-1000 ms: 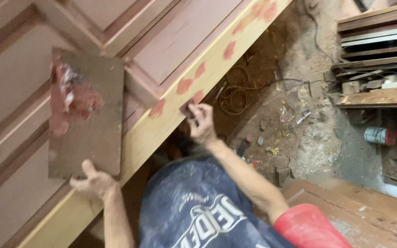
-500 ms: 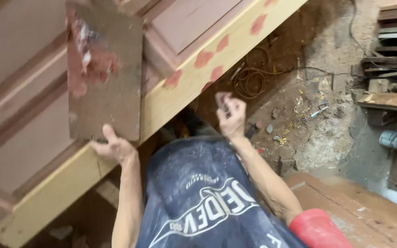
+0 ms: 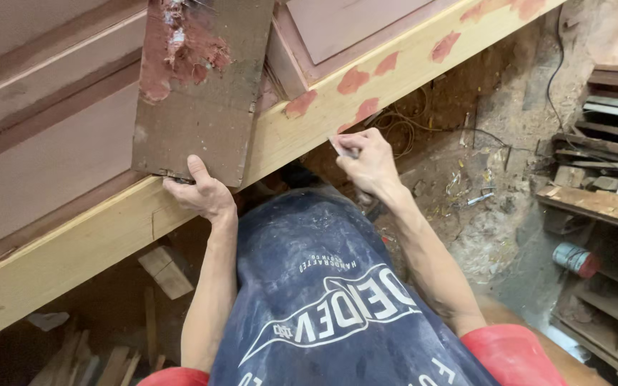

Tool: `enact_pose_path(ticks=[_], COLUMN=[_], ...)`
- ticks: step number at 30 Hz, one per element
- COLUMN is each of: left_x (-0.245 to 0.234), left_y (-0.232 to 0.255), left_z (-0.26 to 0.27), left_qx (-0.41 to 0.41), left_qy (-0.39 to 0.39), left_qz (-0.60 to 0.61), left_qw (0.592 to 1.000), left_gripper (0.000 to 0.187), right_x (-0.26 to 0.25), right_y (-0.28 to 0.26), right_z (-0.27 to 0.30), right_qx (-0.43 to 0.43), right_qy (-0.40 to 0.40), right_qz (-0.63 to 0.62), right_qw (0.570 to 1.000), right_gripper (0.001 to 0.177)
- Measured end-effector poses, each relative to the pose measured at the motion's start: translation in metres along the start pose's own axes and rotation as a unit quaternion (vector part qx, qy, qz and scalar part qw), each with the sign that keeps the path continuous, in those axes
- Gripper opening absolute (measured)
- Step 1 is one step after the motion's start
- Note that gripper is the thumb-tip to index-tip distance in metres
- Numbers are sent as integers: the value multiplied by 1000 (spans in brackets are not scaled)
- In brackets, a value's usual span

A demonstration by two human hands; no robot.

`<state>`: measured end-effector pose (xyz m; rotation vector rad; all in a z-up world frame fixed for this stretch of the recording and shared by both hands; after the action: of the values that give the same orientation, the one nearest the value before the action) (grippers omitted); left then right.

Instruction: The person applies reddish wood filler to a wooden door using a small putty knife, smoothing it into the surface and recessed panels. The person repeatedly scoops filler from a metal palette and spreads it across the door's frame and panels.

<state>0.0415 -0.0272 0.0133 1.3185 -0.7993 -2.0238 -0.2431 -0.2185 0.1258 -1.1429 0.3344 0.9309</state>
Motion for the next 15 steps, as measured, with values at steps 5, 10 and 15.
enact_pose_path(ticks=[5,10,15], left_x=[-1,-1,1], left_y=[2,7,9], left_z=[1,3,3], left_qx=[20,27,24], left_qy=[10,33,25], left_qz=[-15,-33,-18], left_qw=[1000,999,999], left_gripper=[61,60,62], right_x=[-37,-34,-61], right_y=[17,35,29], right_z=[-9,-10,-33], right_qx=[-195,-136,-54], right_qy=[126,97,121], right_qz=[16,43,24], right_qw=[973,985,991], right_gripper=[38,37,30])
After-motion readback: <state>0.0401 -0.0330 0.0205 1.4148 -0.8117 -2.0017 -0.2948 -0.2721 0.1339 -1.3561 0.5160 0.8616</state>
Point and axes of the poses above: each hand's wrist, its own z-axis away from the middle knuckle, its own x-axis out of the palm, y = z × x, the point moved 7 cm from there along -z, towards the middle knuckle, and after that the axes turned 15 degrees about -z, right-handed, at the moved point
